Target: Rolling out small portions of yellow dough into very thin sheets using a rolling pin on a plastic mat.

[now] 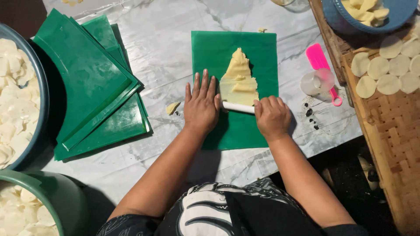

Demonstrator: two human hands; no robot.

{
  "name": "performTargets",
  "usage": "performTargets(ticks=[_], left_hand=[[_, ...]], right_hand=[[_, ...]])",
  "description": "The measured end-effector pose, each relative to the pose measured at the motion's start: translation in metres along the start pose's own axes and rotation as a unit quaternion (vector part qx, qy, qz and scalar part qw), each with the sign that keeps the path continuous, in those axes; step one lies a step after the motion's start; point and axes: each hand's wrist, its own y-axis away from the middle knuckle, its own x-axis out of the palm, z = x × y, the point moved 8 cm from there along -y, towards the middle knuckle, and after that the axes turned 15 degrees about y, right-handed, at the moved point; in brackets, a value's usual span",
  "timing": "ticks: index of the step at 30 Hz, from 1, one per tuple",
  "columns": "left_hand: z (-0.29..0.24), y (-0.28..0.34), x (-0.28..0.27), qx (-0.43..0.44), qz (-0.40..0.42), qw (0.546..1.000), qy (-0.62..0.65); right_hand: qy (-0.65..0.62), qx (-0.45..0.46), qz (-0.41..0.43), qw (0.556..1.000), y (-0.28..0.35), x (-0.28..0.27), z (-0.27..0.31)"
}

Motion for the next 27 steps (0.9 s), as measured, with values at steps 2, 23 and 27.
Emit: performTargets(ticks=[2,23,27], left_hand=[[-0.007,-0.013,-0.009,0.009,-0.022,1.0,0.002],[0.003,-0.046,-0.008,-0.019,-0.044,0.999,0.0],[-0.001,-0.018,-0.008,-0.023,-0.014,1.0,0.003]], right_hand=[[-0.026,-0.001,-0.026,0.999,-0.019,-0.015,-0.007],[-0.072,0.023,0.107,0.991,-0.078,0.003,0.005],[-0.064,0.003,0.051,0.997,-0.058,-0.019,0.008]])
